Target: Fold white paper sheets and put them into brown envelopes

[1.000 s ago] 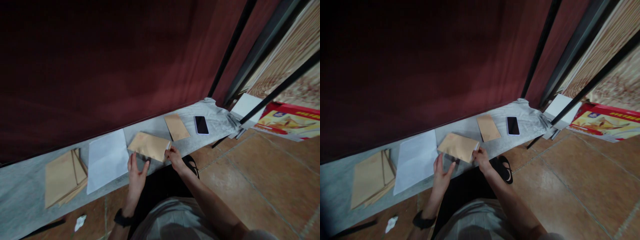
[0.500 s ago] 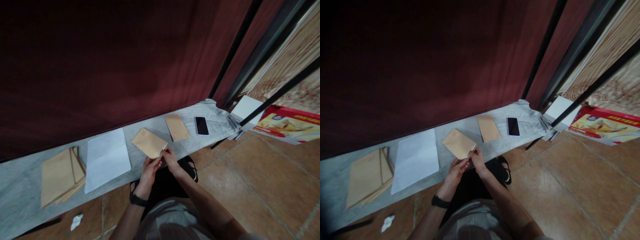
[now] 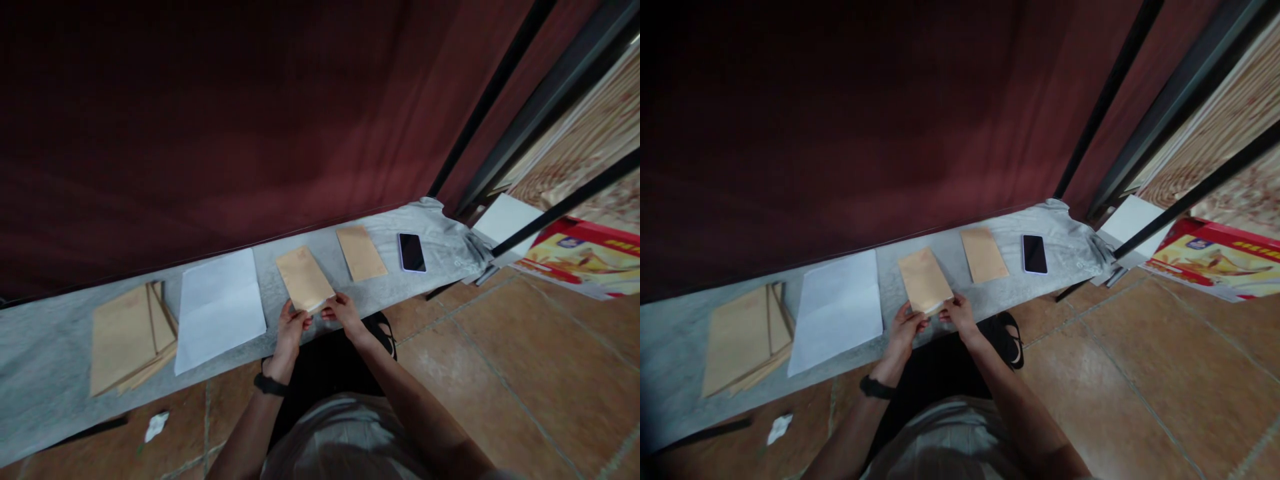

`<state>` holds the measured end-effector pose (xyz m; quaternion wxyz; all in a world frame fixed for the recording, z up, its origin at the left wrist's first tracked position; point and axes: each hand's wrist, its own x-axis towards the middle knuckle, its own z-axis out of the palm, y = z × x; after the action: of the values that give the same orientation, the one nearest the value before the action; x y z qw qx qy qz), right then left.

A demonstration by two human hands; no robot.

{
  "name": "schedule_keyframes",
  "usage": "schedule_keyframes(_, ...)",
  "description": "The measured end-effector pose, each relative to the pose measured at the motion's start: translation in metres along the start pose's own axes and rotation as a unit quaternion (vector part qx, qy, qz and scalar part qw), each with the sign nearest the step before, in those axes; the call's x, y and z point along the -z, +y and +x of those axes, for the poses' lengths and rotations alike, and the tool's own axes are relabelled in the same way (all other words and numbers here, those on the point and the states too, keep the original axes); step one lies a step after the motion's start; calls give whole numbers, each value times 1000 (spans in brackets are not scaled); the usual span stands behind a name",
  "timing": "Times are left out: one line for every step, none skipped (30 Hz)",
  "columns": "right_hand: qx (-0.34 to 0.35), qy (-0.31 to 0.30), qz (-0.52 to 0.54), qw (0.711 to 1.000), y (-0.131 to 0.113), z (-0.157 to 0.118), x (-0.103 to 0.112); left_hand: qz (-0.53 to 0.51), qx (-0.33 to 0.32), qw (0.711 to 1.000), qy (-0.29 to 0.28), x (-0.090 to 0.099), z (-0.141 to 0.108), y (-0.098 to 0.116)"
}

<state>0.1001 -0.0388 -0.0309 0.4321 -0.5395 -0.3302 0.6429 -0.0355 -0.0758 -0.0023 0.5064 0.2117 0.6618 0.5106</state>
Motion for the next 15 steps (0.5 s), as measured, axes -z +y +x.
schedule_keyframes(5,3,-10,1000,1,0,3,3,3,1000,4,2,1,1)
schedule_keyframes(9,7,-17,1000,2,-1,6,6,4,1000,6,4,2,1)
schedule_keyframes(21,11,-31,999,2,-2,10,13,5,1000,7,6,3,1)
schedule_keyframes(47,15,-58,997,2,-3,14,22,5,1000,8,7,4,2)
schedule_keyframes(88,19,-102,991,2,-4,18,33,3,999,8,8,5,1)
schedule_keyframes(143,20,-161,976,1,-6,22,43,2,999,8,8,6,1)
schedule_keyframes(204,18,-229,952,1,-7,25,53,-1,999,8,8,7,1)
schedule_keyframes(265,13,-295,918,0,-7,27,64,-5,998,7,8,7,0)
schedule_keyframes(317,2,-351,881,0,-7,29,75,-9,997,6,8,8,0)
schedule_keyframes(353,-13,-391,850,-1,-7,31,90,-15,996,4,9,9,0)
schedule_keyframes(381,-32,-422,822,-1,-6,33,111,-21,994,1,10,10,0)
schedule_keyframes(402,-51,-446,798,-1,-4,34,140,-29,990,-1,11,10,0)
schedule_keyframes(416,-69,-465,778,0,-3,35,177,-36,984,-2,14,10,1)
schedule_keyframes(426,-83,-482,761,0,-2,36,223,-44,974,1,18,9,1)
schedule_keyframes(431,-92,-495,749,1,-1,37,280,-57,958,13,21,7,1)
